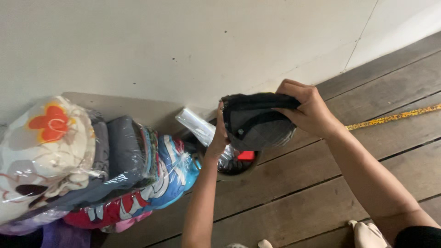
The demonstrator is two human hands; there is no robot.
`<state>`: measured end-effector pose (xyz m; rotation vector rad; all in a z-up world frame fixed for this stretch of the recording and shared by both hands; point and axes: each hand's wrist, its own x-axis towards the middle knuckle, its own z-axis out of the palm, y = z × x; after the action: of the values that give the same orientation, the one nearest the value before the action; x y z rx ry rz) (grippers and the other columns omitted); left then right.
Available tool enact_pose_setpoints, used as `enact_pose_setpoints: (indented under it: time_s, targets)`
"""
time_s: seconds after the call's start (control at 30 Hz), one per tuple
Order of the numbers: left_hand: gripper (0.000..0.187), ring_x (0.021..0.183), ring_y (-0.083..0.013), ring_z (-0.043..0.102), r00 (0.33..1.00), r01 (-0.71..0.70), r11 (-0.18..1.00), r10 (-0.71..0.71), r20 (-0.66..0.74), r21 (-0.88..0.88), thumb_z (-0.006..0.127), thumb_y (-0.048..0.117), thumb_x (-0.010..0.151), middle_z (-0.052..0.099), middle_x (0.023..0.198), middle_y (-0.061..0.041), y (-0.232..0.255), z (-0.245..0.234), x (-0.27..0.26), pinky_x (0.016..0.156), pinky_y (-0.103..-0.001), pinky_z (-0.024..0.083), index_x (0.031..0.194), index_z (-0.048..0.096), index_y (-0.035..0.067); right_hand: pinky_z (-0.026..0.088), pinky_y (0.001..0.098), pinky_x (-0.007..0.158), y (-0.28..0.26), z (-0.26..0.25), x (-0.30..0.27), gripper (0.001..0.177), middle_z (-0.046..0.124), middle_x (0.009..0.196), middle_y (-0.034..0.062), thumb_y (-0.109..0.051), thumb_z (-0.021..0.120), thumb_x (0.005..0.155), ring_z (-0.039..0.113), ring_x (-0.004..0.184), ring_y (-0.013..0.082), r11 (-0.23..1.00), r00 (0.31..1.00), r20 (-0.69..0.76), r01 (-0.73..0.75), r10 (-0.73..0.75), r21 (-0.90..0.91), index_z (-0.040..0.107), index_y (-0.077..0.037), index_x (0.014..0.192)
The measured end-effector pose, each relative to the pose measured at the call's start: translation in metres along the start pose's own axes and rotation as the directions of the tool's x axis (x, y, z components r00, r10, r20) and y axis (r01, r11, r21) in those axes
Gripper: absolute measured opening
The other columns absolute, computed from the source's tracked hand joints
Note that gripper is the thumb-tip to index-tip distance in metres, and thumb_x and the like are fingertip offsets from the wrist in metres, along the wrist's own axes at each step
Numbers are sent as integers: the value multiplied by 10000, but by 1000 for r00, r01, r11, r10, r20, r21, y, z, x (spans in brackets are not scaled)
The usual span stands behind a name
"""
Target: The person tidies several items on a wooden floor including a small bag and bucket, organizes multiple pairs of shoes on a rack, and carries a green cup through the house to an outdoor utility area.
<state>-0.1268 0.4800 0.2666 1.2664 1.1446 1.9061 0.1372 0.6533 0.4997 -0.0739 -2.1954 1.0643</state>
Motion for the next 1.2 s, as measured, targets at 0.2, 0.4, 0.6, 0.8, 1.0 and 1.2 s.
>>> enact_pose_setpoints:
  time_s: [0.2,0.4,0.6,0.8,1.0,1.2]
  targets:
    - [808,1354,-516,365,841,497,864,-502,-200,-76,727,315,995,401,1555,-345,-88,-27,-25,1110,-580,309,1655,360,28,528,281,681,-48,23,44,171,640,904,61,58,772,819,654,804,138,996,995,-46,85,-84,39,657,16,938]
    - [789,1665,-331,205,919,-43,185,394,-34,982,695,413,1028,333,1743,-185,-166,21,2,1380,-449,151,1658,348,88,504,224,704,-19,46,50,107,629,798,-26,-25,766,940,561,799,33,983,992,-102,-58,77,173,659,-29,944]
    - [637,1127,-325,603,851,417,907,-368,-376,55,752,89,909,591,1368,-287,-122,-62,-26,933,-390,516,1484,526,-68,505,233,644,50,47,43,106,623,750,-35,-63,764,920,560,734,31,967,980,56,-199,192,159,664,-31,928]
    - [780,845,-295,668,767,331,856,-489,-416,-396,619,-142,725,539,1204,-151,-54,-104,-32,818,-409,636,1429,422,130,553,269,731,129,101,33,195,708,821,17,-80,792,844,627,803,69,973,922,346,-217,175,85,714,-35,1016]
    - [610,1422,-362,480,725,307,945,-155,-671,114,547,187,983,509,1547,-236,-68,-94,-30,1156,-418,374,1563,409,53,544,354,866,227,219,9,379,710,1105,123,-210,799,855,652,1013,225,972,905,359,-236,226,-16,675,-72,1186]
    - [983,1485,-554,119,782,421,331,339,-523,844,597,641,921,118,1635,-325,-52,-9,-65,1132,-664,162,1597,238,24,468,468,1069,290,295,-10,579,487,1406,265,-216,682,956,528,1281,453,956,947,163,-255,278,-146,468,-150,1490]
